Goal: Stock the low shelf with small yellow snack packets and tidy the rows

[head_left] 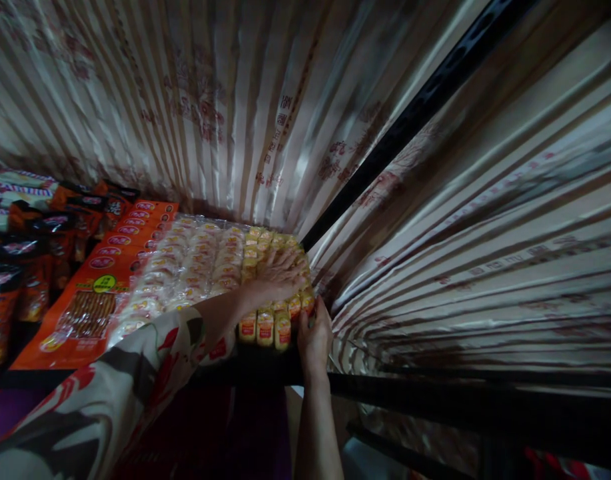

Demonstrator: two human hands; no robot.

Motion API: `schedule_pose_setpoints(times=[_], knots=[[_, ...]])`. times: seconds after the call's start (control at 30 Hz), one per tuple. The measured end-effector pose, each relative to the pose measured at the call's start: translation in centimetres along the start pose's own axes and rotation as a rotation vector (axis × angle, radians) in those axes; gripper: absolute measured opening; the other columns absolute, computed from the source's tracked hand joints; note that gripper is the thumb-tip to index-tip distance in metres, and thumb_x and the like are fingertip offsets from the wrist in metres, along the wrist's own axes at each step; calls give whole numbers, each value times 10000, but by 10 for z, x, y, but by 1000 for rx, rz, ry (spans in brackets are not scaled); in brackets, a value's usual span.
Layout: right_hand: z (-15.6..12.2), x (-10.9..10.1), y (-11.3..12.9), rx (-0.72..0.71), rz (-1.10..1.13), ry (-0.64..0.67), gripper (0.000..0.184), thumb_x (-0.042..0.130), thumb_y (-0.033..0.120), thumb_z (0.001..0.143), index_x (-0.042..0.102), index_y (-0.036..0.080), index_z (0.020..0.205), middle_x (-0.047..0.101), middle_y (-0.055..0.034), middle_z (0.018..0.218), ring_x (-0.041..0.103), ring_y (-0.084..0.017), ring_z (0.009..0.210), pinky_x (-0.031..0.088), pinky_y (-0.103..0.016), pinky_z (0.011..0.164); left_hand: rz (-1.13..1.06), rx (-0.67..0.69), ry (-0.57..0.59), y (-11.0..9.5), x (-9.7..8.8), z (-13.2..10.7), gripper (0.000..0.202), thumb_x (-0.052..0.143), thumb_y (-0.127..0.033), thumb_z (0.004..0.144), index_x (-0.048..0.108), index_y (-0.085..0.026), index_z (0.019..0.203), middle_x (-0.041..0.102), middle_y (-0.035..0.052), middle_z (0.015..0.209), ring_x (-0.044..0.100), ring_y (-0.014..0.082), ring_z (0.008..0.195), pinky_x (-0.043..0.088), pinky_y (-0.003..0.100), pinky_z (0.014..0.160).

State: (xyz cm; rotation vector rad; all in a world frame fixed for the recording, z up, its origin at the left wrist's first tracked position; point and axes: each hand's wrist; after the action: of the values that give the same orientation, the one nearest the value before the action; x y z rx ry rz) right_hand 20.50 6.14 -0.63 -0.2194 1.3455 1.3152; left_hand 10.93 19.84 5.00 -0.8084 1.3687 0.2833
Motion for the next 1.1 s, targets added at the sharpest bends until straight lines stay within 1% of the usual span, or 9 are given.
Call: schedule_pose_setpoints(times=[0.2,0.3,0.4,0.5,0.6,0.7,0.9,1.0,1.1], knots=[[-4,3,-4,14,-39,1,644,259,448,847,431,108,1366,520,-177,1316,472,-250,1251,364,-342,1072,-41,26,38,-6,4,17,559,161,-434,961,216,-218,1474,133,33,1564,74,200,1441,46,495,1154],[-6,5,-6,-2,-40,-11,628,260,449,858,439,115,1359,514,-178,1324,464,-250,1258,368,-352,1068,-30,27,53,-5,6,19,544,175,-420,962,273,-218,1457,157,33,1560,81,203,1440,68,493,1151],[-6,9,-7,-13,-15,-38,593,267,415,882,458,75,1328,526,-193,1307,483,-263,1233,384,-391,1049,-3,48,39,-6,9,17,524,203,-413,961,337,-222,1430,195,32,1552,74,201,1441,57,498,1151],[-6,13,-8,-38,-1,-70,557,245,380,908,473,49,1294,549,-205,1269,503,-264,1201,398,-422,1022,10,44,10,-7,15,17,518,227,-407,959,350,-221,1426,190,40,1552,66,198,1442,30,497,1154],[-8,16,-11,-70,-16,-106,562,245,398,919,483,39,1280,541,-224,1270,472,-280,1226,391,-450,1017,0,40,23,-6,18,18,526,235,-426,956,341,-231,1432,165,37,1557,60,198,1442,19,487,1156],[-12,15,-15,-95,-6,-134,577,286,425,920,477,20,1284,536,-244,1267,457,-302,1237,393,-473,1008,-5,44,17,3,12,16,562,182,-471,956,279,-237,1458,149,35,1560,44,202,1443,14,490,1154],[-18,16,-19,-130,-1,-153,580,315,438,922,485,18,1284,548,-246,1252,453,-312,1239,391,-493,1010,67,-113,-73,43,-6,2,582,185,-484,944,300,-223,1451,191,33,1553,81,219,1440,21,500,1150],[-18,17,-18,-134,-9,-144,595,322,440,915,489,-1,1278,555,-251,1237,465,-317,1224,399,-490,1004,65,-127,-43,54,-4,0,581,198,-498,937,305,-243,1448,186,21,1554,84,216,1440,45,500,1148],[-17,15,-16,-127,-6,-131,572,327,408,912,481,3,1286,547,-246,1249,469,-308,1219,398,-481,1007,70,-129,-18,55,3,1,602,211,-513,929,273,-238,1461,156,25,1559,56,220,1442,28,506,1146]])
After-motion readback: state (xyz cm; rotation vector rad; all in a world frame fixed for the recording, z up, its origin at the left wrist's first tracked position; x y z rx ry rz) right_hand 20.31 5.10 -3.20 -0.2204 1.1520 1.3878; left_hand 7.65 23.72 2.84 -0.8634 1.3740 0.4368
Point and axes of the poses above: each hand's wrist, its own z-axis towards the middle knuckle, its own x-axis out of the palm, y = z × x
